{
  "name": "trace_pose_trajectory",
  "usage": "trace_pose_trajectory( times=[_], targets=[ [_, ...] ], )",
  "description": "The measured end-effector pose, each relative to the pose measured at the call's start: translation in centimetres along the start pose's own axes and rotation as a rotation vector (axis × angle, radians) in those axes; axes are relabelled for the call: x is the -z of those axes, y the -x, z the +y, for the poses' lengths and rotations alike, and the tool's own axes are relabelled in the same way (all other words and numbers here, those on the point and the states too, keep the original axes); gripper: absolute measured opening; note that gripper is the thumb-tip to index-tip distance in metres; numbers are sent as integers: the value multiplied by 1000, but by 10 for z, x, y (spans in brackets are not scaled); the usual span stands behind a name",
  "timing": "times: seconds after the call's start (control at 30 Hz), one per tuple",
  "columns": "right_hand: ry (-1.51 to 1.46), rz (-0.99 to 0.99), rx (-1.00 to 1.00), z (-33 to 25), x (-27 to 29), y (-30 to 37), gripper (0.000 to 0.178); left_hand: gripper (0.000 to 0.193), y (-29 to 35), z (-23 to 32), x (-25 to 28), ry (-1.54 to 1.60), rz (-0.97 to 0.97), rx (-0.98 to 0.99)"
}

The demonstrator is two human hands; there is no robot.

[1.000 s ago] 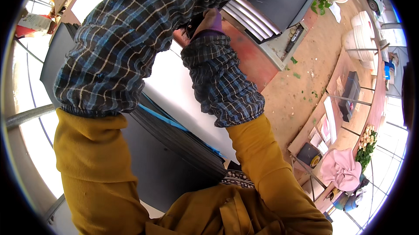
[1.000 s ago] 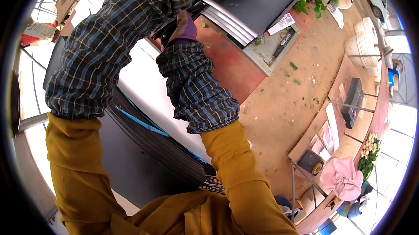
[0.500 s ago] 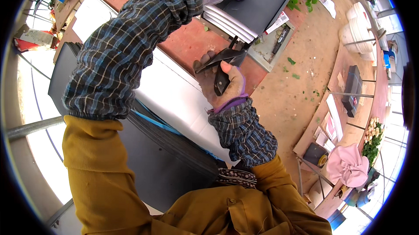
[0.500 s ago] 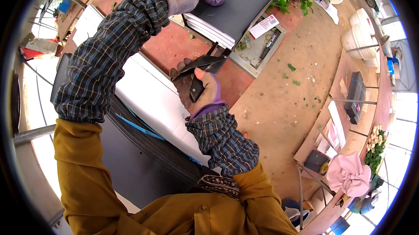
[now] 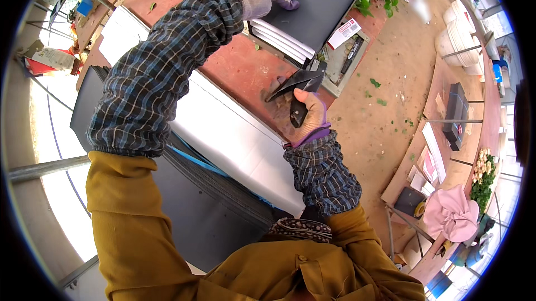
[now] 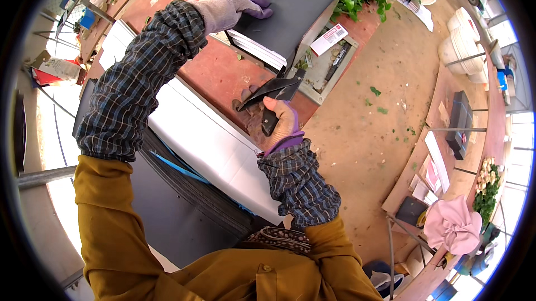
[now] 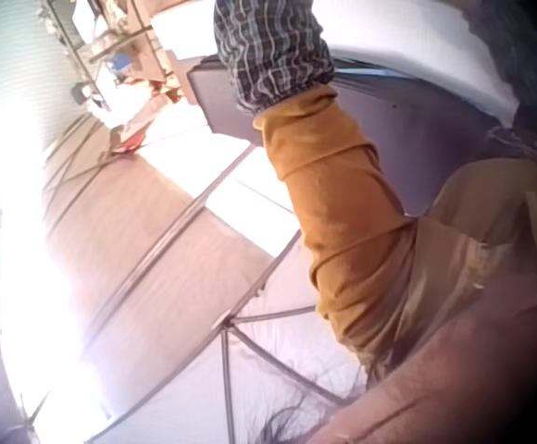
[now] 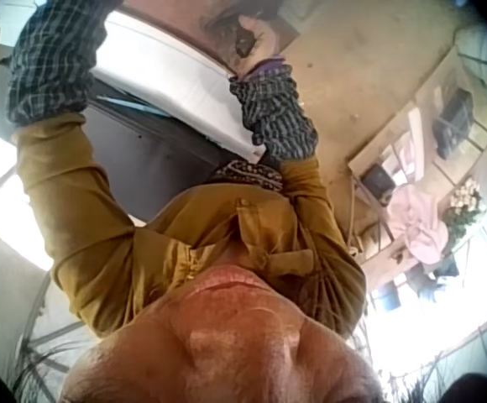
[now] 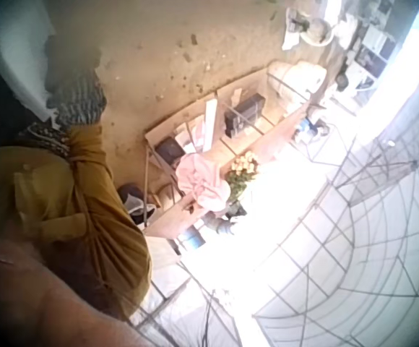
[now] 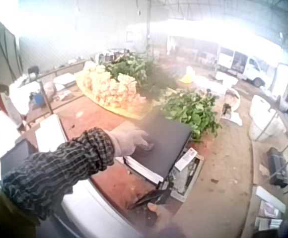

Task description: The person arranges pink roses and green foliage into a black rectangular box, then wraps the box in clear plastic film and seals it with tape. The person repeats the process with a second box, placing flowers and foliage inside and wrapping it.

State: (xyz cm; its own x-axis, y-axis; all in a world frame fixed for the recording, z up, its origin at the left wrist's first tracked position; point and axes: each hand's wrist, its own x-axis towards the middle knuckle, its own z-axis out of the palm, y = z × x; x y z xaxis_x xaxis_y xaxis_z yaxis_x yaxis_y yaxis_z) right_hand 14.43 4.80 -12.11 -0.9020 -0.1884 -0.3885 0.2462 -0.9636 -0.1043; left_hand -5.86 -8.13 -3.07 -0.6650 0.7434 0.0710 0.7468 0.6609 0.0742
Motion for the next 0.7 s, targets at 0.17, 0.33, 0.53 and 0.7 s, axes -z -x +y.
trace_pose_trajectory(
  times=[0.17,0.33,0.53,0.7],
  targets=[
    [18,65,5,7,13,-7,24,50,2,-2,3,9,-26,-14],
    [17,36,-56,5,19,-10,18,52,4,-6,-1,72,-1,3],
    [90,88,-60,16,11,-15,16,46,6,-3,6,119,-41,99],
    [607,-91,-288,-27,21,27,47,23,-9,25,32,201,-86,351]
  ],
)
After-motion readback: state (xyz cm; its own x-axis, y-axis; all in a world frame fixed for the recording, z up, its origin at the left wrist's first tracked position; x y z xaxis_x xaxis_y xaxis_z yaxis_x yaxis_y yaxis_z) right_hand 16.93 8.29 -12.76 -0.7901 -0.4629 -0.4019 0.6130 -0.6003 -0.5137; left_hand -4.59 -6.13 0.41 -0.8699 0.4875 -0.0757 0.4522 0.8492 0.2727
